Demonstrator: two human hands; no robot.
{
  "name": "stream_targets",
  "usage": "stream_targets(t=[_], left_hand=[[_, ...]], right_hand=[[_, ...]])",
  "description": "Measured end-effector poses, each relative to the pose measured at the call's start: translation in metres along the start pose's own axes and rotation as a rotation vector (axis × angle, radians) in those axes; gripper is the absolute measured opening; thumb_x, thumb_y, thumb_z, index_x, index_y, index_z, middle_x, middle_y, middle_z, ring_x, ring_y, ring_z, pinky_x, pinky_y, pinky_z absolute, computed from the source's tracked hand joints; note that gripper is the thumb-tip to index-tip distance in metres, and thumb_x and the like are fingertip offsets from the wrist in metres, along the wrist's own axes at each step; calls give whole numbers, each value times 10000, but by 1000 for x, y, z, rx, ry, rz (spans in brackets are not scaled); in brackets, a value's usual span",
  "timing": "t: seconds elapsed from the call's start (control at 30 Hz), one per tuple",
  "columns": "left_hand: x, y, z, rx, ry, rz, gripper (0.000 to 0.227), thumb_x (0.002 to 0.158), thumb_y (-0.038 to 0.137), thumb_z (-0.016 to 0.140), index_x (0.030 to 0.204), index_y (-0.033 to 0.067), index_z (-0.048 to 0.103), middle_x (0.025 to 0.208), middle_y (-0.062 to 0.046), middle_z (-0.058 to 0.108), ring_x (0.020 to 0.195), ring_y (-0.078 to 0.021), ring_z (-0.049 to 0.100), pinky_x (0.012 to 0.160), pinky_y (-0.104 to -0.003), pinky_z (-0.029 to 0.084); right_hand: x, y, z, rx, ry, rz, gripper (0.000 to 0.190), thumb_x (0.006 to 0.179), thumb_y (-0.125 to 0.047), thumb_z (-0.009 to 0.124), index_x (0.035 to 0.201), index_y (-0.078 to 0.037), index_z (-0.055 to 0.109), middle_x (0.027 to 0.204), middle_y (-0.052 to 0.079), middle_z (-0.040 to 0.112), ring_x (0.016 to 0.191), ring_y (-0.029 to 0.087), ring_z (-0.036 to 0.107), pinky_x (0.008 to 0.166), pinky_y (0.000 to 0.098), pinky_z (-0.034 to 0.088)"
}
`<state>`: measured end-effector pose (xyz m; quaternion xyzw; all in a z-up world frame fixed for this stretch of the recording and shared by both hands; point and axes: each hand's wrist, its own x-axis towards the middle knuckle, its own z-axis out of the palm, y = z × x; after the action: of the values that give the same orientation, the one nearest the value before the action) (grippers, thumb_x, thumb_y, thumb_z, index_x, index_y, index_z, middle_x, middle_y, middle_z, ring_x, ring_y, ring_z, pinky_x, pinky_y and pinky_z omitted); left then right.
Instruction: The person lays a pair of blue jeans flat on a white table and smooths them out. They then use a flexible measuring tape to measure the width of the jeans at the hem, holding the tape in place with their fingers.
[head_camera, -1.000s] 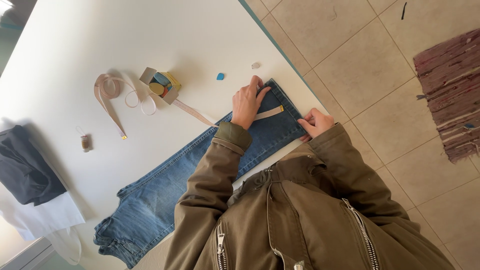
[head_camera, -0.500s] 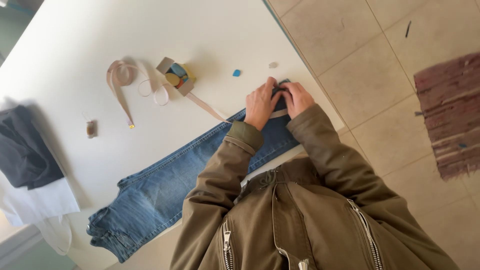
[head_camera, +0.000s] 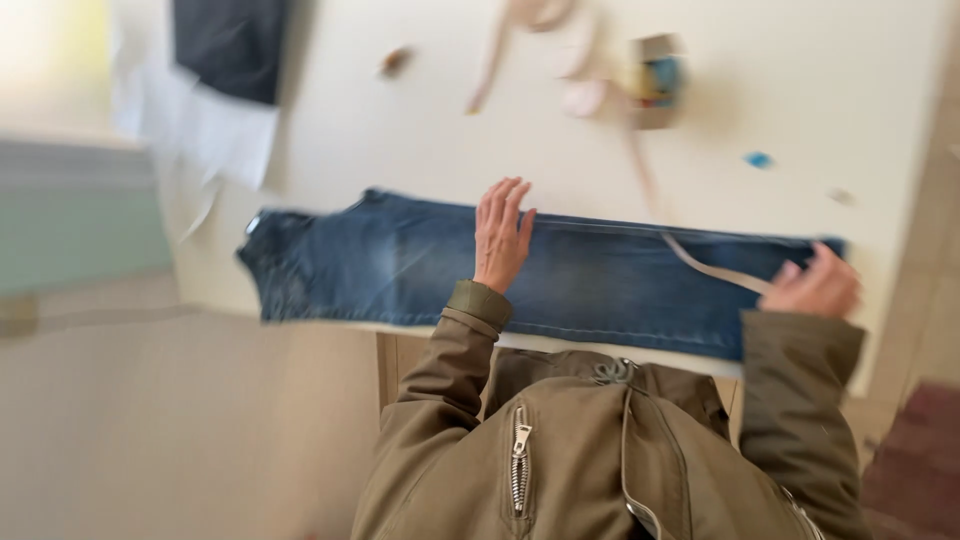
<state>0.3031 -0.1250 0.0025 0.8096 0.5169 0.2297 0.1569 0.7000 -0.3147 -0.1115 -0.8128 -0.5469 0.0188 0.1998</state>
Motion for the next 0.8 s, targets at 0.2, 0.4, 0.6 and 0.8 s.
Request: stream_targets(t=[0.2,0.4,0.6,0.8], left_hand=[[-60,-117,-37,379,-22,-218,677,1028,455,598,1602,195,352,1692,-99,215,1572,-353,165,1267,-602,117],[-61,-193,-80,371,-21,-288,736,1061,566,536,1665,231,280,1751,-63,156,1633,-263,132,1333,-550,103],[-70,-225,-101,9,-46,-230,606,1063,252,636,1621,196,407,1705,-32,365,1609,-218,294,1350,-544,126],[-50,-263,-147,-19,-42,-111,330,1003,168,728,1327,201,676,1398,43,617,1367,-205,545,1181,-412,465]], right_hand=[[-9,15,-1,-204,21,-108,349,1114,-188,480,1407,-1,485,1248,133,481,1213,300,492,1071,471,388],[-22,74,34,-118,40,15,336,1185,-202,444,1375,63,525,1332,259,593,1235,406,560,1099,525,419],[-12,77,30,-155,80,-67,382,1181,-225,373,1323,44,603,1195,254,686,1039,408,650,954,495,506],[-19,68,24,-101,23,42,358,1212,-211,376,1310,56,594,1176,258,681,1013,415,652,910,492,517]])
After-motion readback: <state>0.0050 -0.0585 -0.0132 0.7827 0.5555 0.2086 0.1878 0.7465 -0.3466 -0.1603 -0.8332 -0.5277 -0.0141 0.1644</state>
